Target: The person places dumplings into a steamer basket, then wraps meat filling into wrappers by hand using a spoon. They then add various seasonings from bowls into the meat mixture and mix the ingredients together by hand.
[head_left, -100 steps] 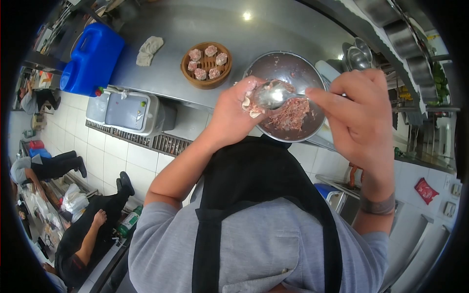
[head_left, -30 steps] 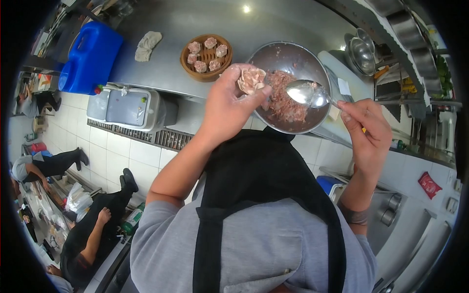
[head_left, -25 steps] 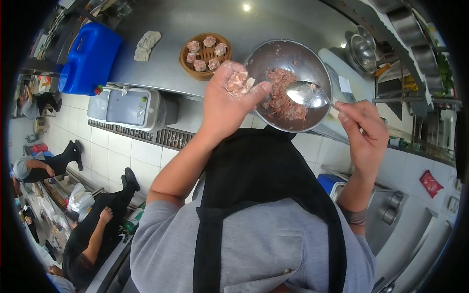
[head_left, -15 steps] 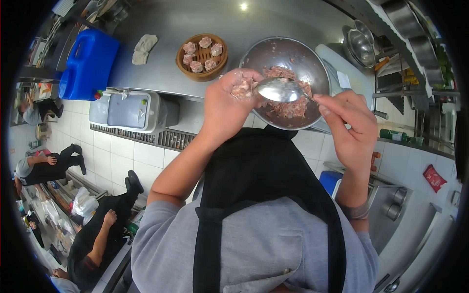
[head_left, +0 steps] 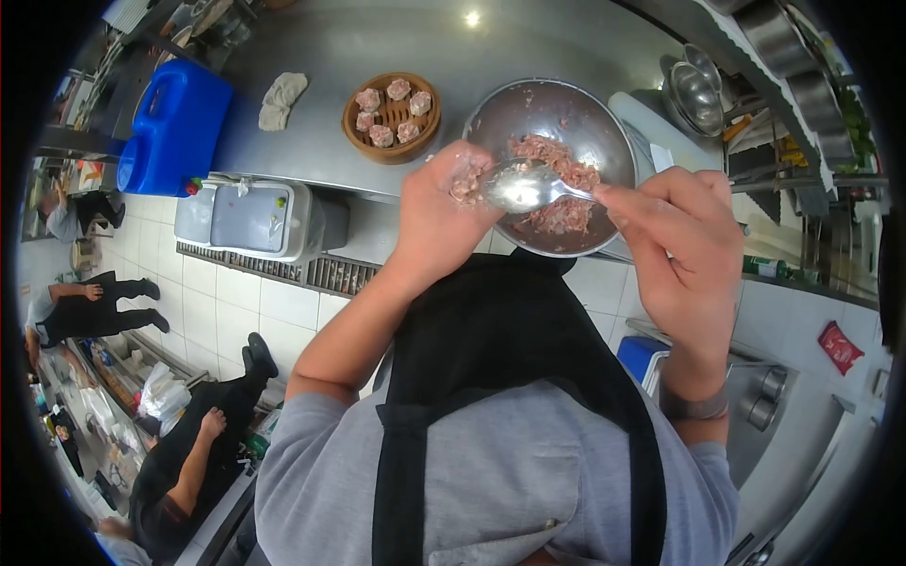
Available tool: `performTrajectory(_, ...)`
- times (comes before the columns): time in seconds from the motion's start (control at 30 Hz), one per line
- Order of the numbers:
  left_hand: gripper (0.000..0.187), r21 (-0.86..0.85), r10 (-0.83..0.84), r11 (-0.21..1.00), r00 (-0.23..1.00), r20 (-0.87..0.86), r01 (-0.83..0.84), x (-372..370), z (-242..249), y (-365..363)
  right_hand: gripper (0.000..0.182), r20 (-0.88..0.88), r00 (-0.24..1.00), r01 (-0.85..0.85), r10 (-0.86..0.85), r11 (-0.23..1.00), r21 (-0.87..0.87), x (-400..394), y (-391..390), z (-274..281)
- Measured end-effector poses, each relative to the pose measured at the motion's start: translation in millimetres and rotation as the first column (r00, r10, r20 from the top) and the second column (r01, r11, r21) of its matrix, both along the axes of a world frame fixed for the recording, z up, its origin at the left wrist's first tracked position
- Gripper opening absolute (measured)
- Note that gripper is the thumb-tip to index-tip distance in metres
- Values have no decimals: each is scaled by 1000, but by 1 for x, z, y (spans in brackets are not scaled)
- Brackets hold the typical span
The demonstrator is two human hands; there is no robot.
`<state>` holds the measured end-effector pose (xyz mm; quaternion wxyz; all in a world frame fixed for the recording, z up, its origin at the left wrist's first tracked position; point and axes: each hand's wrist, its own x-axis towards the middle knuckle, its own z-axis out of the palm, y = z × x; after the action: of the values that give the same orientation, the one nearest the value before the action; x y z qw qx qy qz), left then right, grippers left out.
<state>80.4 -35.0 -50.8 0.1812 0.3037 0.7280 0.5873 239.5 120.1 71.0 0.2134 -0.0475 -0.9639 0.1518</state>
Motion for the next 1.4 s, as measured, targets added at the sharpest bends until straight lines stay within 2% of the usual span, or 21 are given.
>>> performTrajectory(0.03, 26, -1, 0, 1000, 1000, 1, 0, 1, -2, 0, 31, -12, 1000, 16, -16, 1000, 21, 1, -1, 2)
performTrajectory(0.1, 28, 148, 1, 989, 1000, 23, -4, 1, -6, 2, 30, -3, 1000, 1, -1, 1000, 25, -3, -2, -4)
performTrajectory(0.23, 28, 62, -20, 998, 995, 98, 14, 1, -4, 2, 27, -21, 999, 27, -26, 997, 66, -2, -1, 6)
performTrajectory(0.3, 28, -13, -74, 997, 997, -27, 74, 0, -1, 2, 27, 5, 1000, 2, -3, 999, 54, -6, -3, 1)
performTrajectory(0.37, 25, 36, -61, 998, 998, 6, 61, -3, -13, 7, 27, 26, 999, -22, 20, 999, 49, -5, -1, 0)
performTrajectory(0.43, 23, 81, -31, 996, 998, 48, 27, -9, -17, 11, 27, -80, 995, 62, -57, 996, 65, 0, 8, 2)
performTrajectory(0.47, 19, 268, -128, 963, 936, 328, 37, -14, -14, 11, 27, -79, 996, 55, -50, 996, 64, 5, 12, 1)
performTrajectory(0.5, 16, 444, -265, 896, 791, 552, -9, -21, -10, 11, 23, -45, 995, 92, -94, 995, -41, 11, 17, -1)
performTrajectory(0.53, 16, 446, -260, 895, 793, 551, -16, -30, -7, 13, 20, -6, 991, 131, -133, 981, -142, 14, 19, -6)
performTrajectory(0.6, 12, 481, -388, 876, 568, 726, -16, -46, 0, 17, 17, -63, 993, 87, -99, 981, -173, 12, 18, -43)
performTrajectory(0.63, 19, 512, -426, 859, 557, 713, 2, -48, 5, 20, 14, -119, 990, 53, -79, 977, -207, 11, 17, -60)
performTrajectory(0.77, 20, 482, -384, 876, 585, 715, -14, -39, 30, 30, 12, -102, 987, 93, -124, 959, -268, -6, 8, -88)
performTrajectory(0.87, 17, 555, -482, 827, 614, 625, 85, -35, 26, 37, 10, -151, 972, 115, -178, 928, -354, -10, 7, -100)
performTrajectory(0.93, 13, 544, -447, 831, 716, 536, 112, -31, 26, 36, 9, -211, 957, 66, -199, 857, -511, -10, 7, -116)
performTrajectory(1.07, 23, 403, -385, 895, 791, 476, 194, -29, 30, 29, 9, -266, 950, 20, -163, 883, -469, -12, 11, -135)
performTrajectory(1.13, 39, 519, -535, 789, 783, 317, 329, -30, 31, 26, 10, -294, 946, -16, -135, 888, -459, -13, 15, -138)
performTrajectory(1.17, 39, 517, -534, 790, 784, 317, 329, -31, 32, 27, 10, -296, 946, -17, -135, 887, -461, -13, 17, -138)
performTrajectory(1.23, 47, 566, -641, 727, 682, 353, 390, -33, 35, 27, 11, -294, 953, -63, -66, 911, -408, -15, 23, -136)
performTrajectory(1.27, 47, 565, -639, 728, 685, 351, 389, -35, 38, 27, 11, -297, 953, -67, -63, 911, -408, -15, 25, -133)
performTrajectory(1.33, 37, 395, -636, 763, 706, 311, 513, -37, 44, 24, 11, -256, 966, -60, -40, 926, -372, -16, 27, -127)
performTrajectory(1.4, 33, 388, -640, 765, 675, 367, 515, -39, 45, 23, 12, -249, 967, -66, -46, 904, -423, -17, 27, -127)
